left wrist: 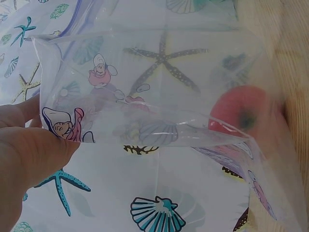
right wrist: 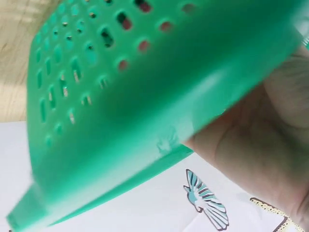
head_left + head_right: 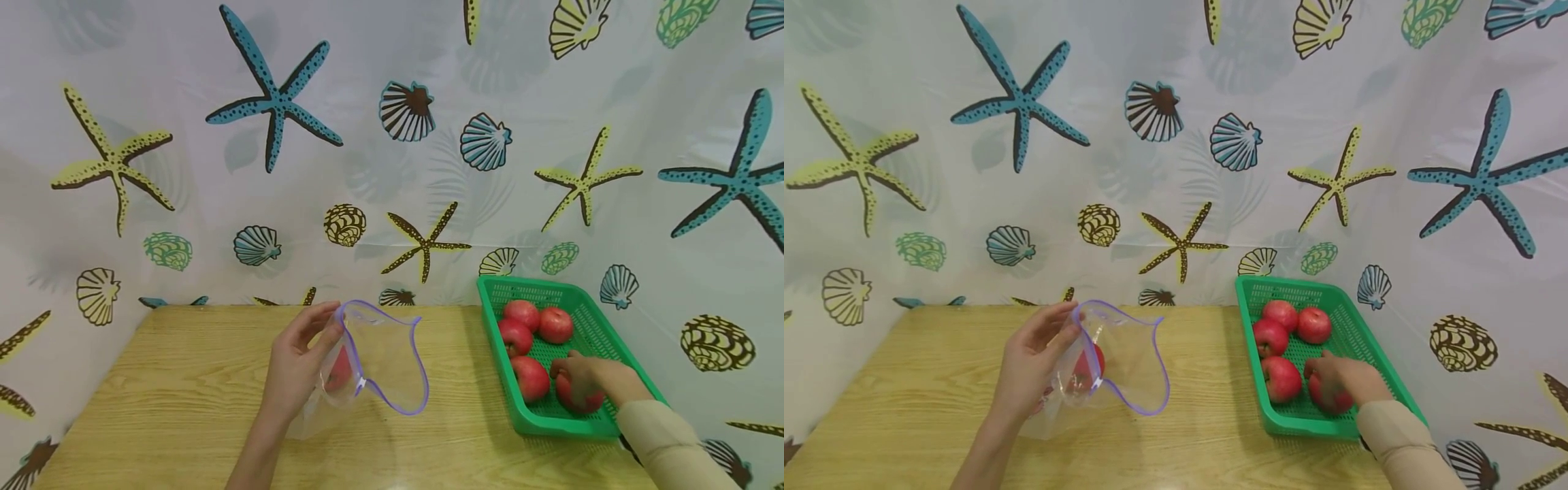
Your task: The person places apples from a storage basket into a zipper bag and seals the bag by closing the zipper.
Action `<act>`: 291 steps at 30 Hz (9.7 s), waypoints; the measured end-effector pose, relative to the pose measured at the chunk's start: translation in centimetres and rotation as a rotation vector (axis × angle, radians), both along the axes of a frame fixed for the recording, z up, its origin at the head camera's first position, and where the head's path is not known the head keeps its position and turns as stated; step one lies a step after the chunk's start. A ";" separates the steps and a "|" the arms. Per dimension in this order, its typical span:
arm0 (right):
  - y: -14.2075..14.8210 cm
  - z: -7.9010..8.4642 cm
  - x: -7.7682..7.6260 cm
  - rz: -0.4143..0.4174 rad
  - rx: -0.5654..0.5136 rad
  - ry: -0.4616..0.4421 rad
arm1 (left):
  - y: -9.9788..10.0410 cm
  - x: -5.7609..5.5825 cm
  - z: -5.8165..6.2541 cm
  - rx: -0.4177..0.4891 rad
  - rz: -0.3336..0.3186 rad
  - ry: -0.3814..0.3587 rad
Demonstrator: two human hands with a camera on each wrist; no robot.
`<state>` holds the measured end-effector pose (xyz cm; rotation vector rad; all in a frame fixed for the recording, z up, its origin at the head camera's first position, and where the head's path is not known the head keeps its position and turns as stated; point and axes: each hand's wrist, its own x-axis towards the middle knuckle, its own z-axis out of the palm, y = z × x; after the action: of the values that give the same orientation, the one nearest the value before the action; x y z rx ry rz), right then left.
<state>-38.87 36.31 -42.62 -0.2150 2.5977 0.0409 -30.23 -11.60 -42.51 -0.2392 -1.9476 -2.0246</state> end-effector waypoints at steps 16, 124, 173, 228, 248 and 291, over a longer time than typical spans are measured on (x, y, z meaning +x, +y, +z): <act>2.3 -1.3 0.4 0.004 -0.132 0.074 | 0.1 -0.2 -0.1 0.011 -0.012 0.019; -15.4 8.1 3.7 0.592 -0.495 0.752 | 0.0 0.0 -0.1 -0.005 -0.075 0.031; -26.2 7.6 4.7 0.887 -0.527 0.735 | -0.6 -0.2 0.1 -0.020 -0.029 -0.042; -17.9 7.5 2.3 0.610 -0.489 0.662 | -1.5 0.0 0.5 0.011 -0.004 -0.072; -11.5 4.8 0.7 0.474 -0.454 0.593 | -0.9 -0.3 0.1 0.033 -0.013 -0.050; -5.7 0.5 0.4 0.321 -0.499 0.283 | -0.5 -0.1 0.1 0.021 -0.010 -0.069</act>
<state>-38.45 30.62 -42.12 -0.8583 2.7805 -0.4998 -30.37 -12.12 -42.36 -0.1765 -1.9683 -2.0853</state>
